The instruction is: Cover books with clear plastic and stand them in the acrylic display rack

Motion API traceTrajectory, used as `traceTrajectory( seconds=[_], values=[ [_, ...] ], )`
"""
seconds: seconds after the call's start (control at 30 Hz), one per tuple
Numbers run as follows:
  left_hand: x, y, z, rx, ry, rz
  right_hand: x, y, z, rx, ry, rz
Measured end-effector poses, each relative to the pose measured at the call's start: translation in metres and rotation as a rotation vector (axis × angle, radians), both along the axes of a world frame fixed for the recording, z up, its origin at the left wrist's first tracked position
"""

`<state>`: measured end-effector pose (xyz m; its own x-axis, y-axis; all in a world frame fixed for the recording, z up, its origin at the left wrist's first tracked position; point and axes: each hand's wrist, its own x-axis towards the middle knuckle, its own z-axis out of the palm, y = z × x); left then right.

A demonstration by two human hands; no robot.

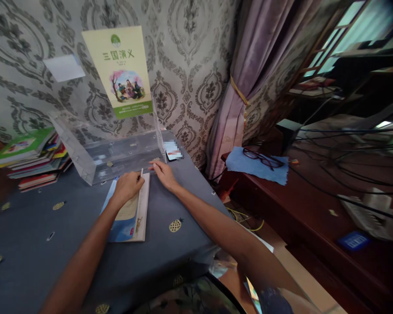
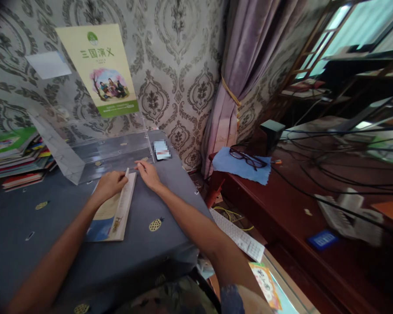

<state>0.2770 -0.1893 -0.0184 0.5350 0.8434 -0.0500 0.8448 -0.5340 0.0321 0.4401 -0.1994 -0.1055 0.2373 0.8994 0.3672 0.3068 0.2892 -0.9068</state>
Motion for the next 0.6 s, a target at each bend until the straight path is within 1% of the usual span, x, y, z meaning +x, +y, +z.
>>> traceTrajectory(
  seconds=[0.2,0.3,0.4,0.47,0.6],
  values=[
    [0.007,-0.013,-0.004,0.063,0.048,0.030,-0.005,-0.013,0.008,0.070,-0.241,0.037],
    [0.010,-0.017,-0.006,0.092,0.072,0.024,-0.007,-0.016,0.008,0.078,-0.366,0.025],
    [0.012,-0.018,-0.011,0.114,0.092,0.001,-0.008,-0.018,0.009,0.079,-0.423,0.002],
    [0.013,-0.020,-0.015,0.130,0.097,-0.012,-0.008,-0.019,0.010,0.043,-0.469,0.018],
    [0.014,-0.024,-0.019,0.149,0.075,-0.025,-0.010,-0.021,0.017,-0.095,-0.626,0.056]
  ],
)
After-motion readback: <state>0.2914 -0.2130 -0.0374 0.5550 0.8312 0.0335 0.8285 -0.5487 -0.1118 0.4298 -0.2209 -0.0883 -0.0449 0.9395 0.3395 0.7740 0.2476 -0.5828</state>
